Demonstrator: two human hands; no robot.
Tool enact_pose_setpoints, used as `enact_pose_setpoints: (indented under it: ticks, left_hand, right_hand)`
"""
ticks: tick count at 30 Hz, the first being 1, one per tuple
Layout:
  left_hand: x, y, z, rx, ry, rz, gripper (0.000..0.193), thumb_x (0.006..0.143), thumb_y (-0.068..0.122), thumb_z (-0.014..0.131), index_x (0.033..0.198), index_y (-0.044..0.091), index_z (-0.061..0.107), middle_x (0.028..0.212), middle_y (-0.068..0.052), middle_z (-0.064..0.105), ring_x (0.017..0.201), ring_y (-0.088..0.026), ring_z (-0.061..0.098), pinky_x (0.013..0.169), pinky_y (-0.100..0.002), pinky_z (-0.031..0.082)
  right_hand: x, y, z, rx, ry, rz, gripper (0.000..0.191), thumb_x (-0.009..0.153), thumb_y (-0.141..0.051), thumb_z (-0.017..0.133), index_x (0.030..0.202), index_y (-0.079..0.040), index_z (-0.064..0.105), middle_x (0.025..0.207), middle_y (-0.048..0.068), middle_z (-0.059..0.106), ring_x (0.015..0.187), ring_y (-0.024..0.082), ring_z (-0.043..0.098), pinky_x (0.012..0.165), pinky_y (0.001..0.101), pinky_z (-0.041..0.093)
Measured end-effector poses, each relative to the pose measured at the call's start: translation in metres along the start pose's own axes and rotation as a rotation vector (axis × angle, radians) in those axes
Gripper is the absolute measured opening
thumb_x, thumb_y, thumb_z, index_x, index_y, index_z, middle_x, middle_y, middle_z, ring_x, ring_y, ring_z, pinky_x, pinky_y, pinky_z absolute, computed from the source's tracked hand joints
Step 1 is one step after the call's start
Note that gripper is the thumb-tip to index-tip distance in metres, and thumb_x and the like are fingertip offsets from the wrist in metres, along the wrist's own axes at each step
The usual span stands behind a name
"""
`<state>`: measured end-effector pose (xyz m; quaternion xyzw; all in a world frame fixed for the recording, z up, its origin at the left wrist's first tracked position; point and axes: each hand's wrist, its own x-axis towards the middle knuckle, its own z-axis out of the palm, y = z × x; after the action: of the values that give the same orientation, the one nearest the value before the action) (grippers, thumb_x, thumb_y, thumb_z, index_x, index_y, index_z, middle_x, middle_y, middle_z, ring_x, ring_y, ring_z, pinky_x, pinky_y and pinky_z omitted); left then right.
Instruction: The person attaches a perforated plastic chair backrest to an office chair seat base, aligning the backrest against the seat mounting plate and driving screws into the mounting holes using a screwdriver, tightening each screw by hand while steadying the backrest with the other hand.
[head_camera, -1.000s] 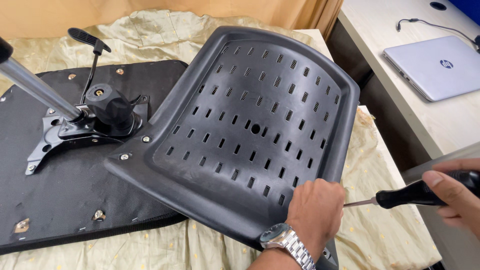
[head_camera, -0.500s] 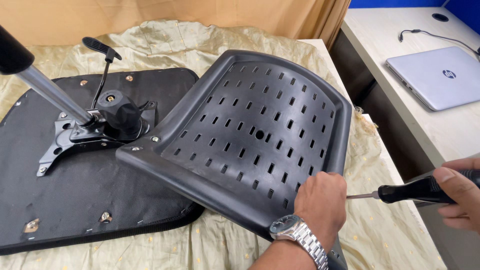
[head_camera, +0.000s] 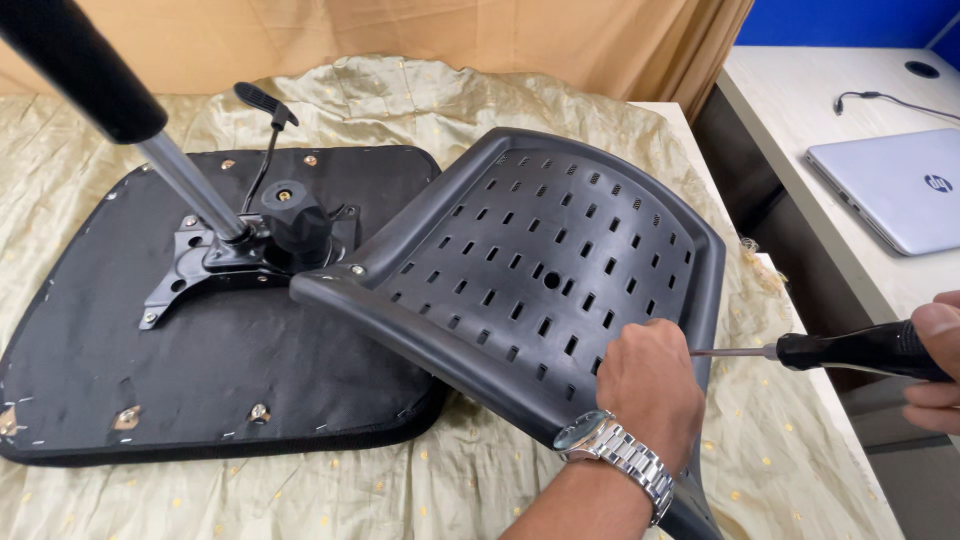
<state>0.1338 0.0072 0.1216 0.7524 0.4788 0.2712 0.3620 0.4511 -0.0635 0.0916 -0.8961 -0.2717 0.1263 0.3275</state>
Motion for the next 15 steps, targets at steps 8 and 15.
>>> enact_pose_setpoints:
  ticks: [8, 15]
  left_hand:
    - [-0.006, 0.008, -0.033, 0.009, 0.086, 0.051, 0.01, 0.085, -0.003, 0.057, 0.089, -0.008, 0.064, 0.076, -0.03, 0.068, 0.076, -0.046, 0.071, 0.069, -0.05, 0.059]
    - [-0.012, -0.008, -0.079, -0.155, 0.428, 0.181, 0.006, 0.089, 0.0, 0.065, 0.088, -0.004, 0.06, 0.078, -0.024, 0.068, 0.072, -0.042, 0.068, 0.068, -0.05, 0.054]
  right_hand:
    - [-0.005, -0.009, 0.019, 0.216, -0.071, 0.045, 0.041, 0.109, -0.031, 0.056, 0.132, 0.004, 0.056, 0.092, 0.028, 0.068, 0.074, 0.039, 0.073, 0.065, 0.0455, 0.063]
    - [-0.057, -0.071, 0.037, 0.386, -0.081, -0.01, 0.035, 0.106, -0.021, 0.055, 0.133, 0.002, 0.053, 0.097, 0.028, 0.066, 0.082, 0.037, 0.073, 0.073, 0.0449, 0.061]
